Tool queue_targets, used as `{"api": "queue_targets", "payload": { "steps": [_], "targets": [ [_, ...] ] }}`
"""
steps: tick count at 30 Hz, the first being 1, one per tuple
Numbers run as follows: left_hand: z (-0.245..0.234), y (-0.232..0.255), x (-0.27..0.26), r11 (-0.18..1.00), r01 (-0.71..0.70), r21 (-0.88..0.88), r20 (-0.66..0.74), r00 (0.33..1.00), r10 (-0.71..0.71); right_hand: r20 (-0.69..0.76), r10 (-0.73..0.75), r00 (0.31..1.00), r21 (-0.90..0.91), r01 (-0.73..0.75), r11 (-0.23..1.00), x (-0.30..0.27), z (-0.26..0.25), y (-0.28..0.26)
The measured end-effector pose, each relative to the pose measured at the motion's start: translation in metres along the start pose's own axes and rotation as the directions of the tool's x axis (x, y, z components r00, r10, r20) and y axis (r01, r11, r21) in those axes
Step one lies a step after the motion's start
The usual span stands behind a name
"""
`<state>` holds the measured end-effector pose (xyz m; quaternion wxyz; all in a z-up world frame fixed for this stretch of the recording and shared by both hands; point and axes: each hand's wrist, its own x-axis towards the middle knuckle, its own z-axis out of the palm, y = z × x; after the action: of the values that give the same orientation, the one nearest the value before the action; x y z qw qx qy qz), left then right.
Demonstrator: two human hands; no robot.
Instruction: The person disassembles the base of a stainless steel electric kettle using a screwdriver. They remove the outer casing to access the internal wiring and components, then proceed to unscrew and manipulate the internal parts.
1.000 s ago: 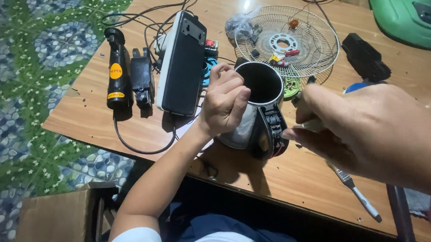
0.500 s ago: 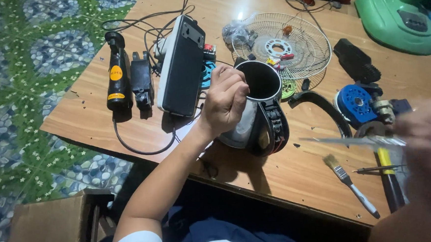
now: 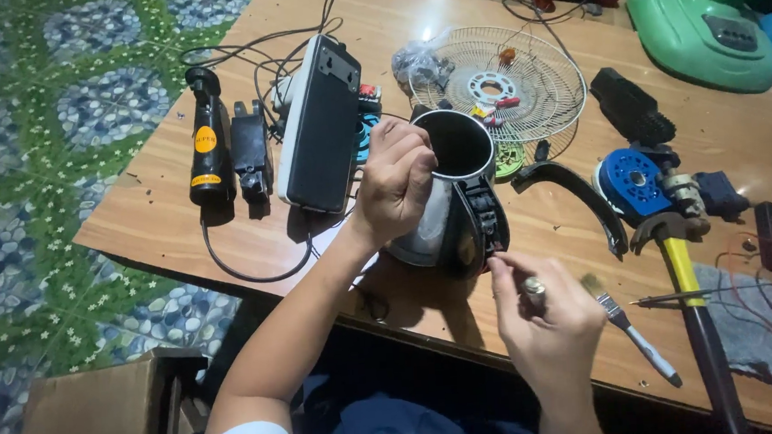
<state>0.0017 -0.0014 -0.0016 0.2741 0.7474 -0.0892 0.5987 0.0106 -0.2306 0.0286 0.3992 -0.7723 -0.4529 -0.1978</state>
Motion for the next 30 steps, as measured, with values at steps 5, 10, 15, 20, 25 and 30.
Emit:
{"api": "queue_targets", "payload": {
  "steps": [5, 10, 15, 20, 25, 30],
  "targets": [
    [-0.001, -0.001, 0.000, 1.000, 0.001, -0.002, 0.001, 1.000, -0.001, -0.080, -0.060, 0.995, -0.087, 0.053, 0.995, -0.006, 0.013, -0.001],
    [0.000, -0.002, -0.001, 1.000, 0.010, 0.001, -0.002, 1.000, -0.010, -0.098, 0.050, 0.994, -0.033, -0.054, 0.998, -0.008, 0.014, -0.005],
    [-0.002, -0.001, 0.000, 1.000, -0.002, -0.005, 0.001, 1.000, 0.002, -0.055, 0.093, 0.994, 0.031, -0.091, 0.995, -0.010, 0.015, -0.005],
    [-0.001, 0.000, 0.001, 1.000, -0.012, -0.016, -0.004, 1.000, 0.012, -0.054, 0.089, 0.995, 0.034, -0.087, 0.996, -0.010, 0.013, -0.006],
    [-0.004, 0.001, 0.003, 1.000, -0.021, -0.009, 0.004, 1.000, 0.021, -0.074, 0.163, 0.984, 0.005, -0.163, 0.987, -0.019, 0.015, -0.002],
    [-0.003, 0.001, 0.004, 0.999, -0.026, -0.020, 0.005, 1.000, 0.026, -0.074, 0.160, 0.984, -0.020, -0.162, 0.987, -0.027, 0.026, 0.004]
  ]
}}
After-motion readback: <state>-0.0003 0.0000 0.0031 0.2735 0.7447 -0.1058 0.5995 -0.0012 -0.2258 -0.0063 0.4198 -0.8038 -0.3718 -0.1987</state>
